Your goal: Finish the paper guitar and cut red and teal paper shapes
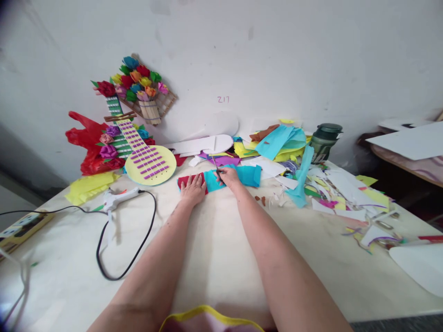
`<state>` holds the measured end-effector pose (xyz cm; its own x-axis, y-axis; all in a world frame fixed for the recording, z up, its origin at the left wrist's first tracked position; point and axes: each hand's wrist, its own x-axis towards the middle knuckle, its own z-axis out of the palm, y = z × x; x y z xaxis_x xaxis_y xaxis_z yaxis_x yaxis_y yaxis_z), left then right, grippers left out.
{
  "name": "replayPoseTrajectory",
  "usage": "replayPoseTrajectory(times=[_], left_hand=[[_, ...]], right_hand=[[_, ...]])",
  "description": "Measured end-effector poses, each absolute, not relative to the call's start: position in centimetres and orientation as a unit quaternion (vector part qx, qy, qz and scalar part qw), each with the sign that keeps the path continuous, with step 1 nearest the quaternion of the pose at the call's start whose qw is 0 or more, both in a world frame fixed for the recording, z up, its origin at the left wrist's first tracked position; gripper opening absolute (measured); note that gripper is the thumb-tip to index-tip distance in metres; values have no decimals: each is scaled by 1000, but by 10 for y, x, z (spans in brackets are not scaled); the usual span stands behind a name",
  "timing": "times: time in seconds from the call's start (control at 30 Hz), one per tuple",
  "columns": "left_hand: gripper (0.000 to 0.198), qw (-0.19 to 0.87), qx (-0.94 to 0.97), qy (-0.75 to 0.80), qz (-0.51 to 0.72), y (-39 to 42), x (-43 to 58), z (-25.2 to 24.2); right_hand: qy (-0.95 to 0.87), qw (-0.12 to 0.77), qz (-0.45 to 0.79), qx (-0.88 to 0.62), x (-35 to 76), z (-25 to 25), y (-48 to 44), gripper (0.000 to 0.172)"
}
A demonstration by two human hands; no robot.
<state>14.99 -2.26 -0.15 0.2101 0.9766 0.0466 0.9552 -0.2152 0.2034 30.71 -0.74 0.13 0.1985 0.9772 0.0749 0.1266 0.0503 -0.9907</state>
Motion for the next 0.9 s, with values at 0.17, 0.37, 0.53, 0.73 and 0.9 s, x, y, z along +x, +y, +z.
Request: replayPoseTrajectory(times=[0.17,0.37,0.53,0.73,0.9], left_hand=[[57,72,769,629,84,-24,150,0],[55,76,756,643,96,-22,152,-2],[54,89,753,645,98,-23,152,0],[55,102,750,647,90,-25,152,4],[55,105,755,641,88,-24,151,4]], right_hand=[[-485,528,388,-579,312,0,-6,4],[-444,544,363,-613,319,-2,-7,9],[-437,541,285,-659,325,-11,-2,14],[-452,552,310,-628,298,0,-15,15],[-472,548,389,-570,267,11,-32,18]])
